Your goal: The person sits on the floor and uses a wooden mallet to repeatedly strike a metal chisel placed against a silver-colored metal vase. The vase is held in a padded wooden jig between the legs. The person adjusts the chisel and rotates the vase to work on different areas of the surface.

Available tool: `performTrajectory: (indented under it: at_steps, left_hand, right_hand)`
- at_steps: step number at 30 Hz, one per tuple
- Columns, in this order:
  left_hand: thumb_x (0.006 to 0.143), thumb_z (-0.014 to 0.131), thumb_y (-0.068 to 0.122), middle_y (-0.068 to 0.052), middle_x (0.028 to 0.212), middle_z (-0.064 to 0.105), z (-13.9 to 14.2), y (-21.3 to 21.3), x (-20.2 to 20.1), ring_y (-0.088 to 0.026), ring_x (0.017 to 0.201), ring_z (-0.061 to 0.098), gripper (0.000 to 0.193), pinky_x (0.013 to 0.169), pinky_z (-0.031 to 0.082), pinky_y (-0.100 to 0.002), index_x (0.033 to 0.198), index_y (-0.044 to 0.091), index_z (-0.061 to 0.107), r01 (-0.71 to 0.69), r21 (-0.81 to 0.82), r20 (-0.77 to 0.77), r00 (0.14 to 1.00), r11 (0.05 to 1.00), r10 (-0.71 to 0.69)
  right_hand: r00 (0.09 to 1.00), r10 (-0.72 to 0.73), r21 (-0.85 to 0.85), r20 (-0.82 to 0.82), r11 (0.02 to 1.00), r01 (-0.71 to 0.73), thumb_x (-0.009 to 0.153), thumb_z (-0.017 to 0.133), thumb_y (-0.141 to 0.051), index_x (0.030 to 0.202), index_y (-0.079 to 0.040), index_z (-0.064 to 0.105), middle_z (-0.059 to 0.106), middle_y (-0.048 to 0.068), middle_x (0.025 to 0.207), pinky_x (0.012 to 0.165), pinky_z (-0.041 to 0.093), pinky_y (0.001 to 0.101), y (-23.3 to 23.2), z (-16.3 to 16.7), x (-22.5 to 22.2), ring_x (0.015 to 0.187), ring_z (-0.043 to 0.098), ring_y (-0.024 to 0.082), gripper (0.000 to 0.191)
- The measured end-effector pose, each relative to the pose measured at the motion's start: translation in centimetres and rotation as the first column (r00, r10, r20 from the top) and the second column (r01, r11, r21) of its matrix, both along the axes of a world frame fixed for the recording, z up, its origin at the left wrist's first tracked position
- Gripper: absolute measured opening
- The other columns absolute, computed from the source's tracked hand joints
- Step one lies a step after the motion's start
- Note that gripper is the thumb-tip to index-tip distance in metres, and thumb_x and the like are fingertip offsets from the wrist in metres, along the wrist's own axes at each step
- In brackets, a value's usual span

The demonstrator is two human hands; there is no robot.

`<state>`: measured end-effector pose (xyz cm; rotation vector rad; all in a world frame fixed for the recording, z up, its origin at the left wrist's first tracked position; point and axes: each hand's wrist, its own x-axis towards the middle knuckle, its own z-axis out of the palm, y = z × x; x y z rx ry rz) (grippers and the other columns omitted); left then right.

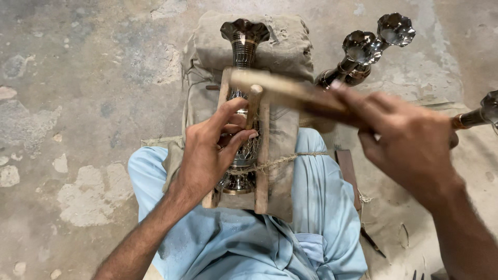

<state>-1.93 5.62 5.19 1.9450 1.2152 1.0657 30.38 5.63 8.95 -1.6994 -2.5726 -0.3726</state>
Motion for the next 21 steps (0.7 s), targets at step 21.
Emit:
performTrajectory:
  at_steps: [21]
  left_hand:
    - [0.09,0.076,0.007,-0.007,0.094,0.081,1.7,1.3,0.8,-0.016,0.078,0.079,0.051,0.067,0.065,-0.035,0.138,0.015,0.059,0.106,-0.056,-0.148,0.982,0.993,-0.113]
  right_hand:
    - [0.895,-0.025,-0.081,-0.446,0.997,-0.013,0.084,0.074,-0.009,0.153,-0.025,0.051,0.075,0.019,0.109,0.066,0.065,0.0379,-0.4,2.5,-0.6,0.079,0.074,0.024,0.074]
